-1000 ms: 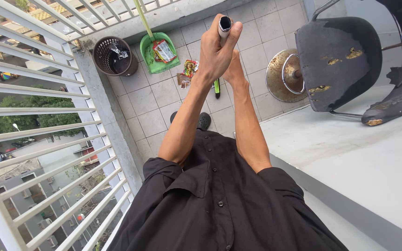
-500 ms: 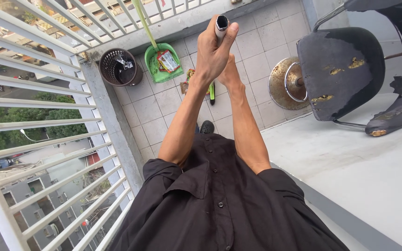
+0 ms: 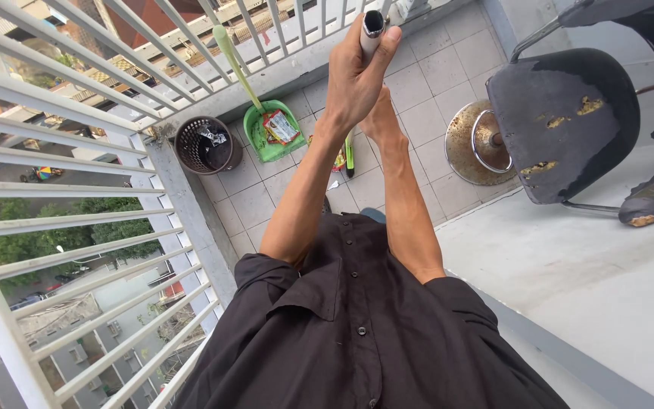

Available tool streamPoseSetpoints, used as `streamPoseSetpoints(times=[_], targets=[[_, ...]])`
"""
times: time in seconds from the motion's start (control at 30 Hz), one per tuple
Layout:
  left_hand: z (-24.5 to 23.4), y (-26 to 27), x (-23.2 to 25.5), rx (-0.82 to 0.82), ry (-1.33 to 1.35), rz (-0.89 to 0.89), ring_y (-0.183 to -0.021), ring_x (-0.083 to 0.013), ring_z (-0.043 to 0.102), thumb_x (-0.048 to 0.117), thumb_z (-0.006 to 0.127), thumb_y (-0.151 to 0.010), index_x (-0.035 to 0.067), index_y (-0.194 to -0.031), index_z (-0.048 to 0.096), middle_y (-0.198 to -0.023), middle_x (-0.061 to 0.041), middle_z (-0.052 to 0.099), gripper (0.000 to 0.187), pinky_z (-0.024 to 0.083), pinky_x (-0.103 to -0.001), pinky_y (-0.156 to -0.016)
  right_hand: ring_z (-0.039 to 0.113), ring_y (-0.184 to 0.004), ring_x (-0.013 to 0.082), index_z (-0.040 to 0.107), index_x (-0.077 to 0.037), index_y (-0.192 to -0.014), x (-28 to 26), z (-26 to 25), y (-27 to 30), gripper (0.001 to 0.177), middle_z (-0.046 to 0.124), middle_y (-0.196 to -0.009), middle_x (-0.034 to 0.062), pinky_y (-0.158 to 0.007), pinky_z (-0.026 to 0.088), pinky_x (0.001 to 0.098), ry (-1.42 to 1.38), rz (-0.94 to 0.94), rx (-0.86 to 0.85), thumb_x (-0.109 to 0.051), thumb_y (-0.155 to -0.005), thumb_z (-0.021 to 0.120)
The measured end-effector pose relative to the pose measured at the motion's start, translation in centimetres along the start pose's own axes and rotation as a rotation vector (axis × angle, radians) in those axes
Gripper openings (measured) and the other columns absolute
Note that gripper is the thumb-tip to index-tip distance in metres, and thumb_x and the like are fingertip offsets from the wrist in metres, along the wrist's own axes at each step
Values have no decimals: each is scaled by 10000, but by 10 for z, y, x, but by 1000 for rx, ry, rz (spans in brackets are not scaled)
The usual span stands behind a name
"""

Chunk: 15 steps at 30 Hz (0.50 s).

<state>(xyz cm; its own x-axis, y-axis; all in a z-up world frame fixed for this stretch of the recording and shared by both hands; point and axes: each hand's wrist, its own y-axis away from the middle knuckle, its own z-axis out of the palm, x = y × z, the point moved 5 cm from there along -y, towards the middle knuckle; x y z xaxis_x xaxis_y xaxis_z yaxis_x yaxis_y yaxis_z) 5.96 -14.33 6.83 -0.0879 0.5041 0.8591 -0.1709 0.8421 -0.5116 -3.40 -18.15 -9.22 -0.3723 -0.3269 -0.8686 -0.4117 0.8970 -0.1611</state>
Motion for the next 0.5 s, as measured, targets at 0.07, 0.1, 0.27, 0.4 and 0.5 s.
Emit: streamPoseSetpoints(times=[0.07, 0.1, 0.27, 0.4, 0.5], targets=[[2, -6, 2, -18, 18, -2, -655, -61, 391, 362, 587, -1088, 73, -971, 571, -713, 53, 434, 312, 326, -279, -577, 633, -788, 181, 587, 68, -1005, -3, -6, -3, 135, 681, -834, 129, -655, 522, 380, 26, 72, 14, -41, -946, 640], [3, -11, 3, -26, 30, -1, -665, -64, 383, 352, 589, -1087, 68, -974, 569, -719, 52, 427, 306, 322, -281, -582, 616, -761, 193, 575, 78, -981, -3, -10, -6, 135, 669, -813, 140, -637, 512, 388, 51, 136, 20, -34, -934, 634], [24, -27, -6, -67, 66, 15, -674, -69, 365, 318, 601, -1094, 75, -920, 523, -723, 47, 410, 308, 322, -284, -591, 663, -793, 198, 573, 81, -1014, -7, -35, -14, 185, 692, -859, 150, -666, 534, 389, -7, -13, 120, -30, -903, 670], [47, -44, -10, -94, 57, 71, -687, -74, 362, 311, 599, -1105, 79, -910, 498, -732, 38, 401, 319, 323, -285, -614, 690, -787, 225, 579, 81, -994, 7, -60, -24, 204, 689, -824, 164, -671, 528, 407, 91, 62, 123, -53, -893, 696], [71, -57, -21, -93, 67, 33, -688, -75, 344, 315, 609, -1096, 74, -893, 489, -731, 35, 381, 337, 314, -283, -600, 681, -788, 245, 571, 86, -1002, 28, -82, -34, 203, 685, -834, 178, -681, 527, 413, 95, 100, 100, -61, -921, 685]])
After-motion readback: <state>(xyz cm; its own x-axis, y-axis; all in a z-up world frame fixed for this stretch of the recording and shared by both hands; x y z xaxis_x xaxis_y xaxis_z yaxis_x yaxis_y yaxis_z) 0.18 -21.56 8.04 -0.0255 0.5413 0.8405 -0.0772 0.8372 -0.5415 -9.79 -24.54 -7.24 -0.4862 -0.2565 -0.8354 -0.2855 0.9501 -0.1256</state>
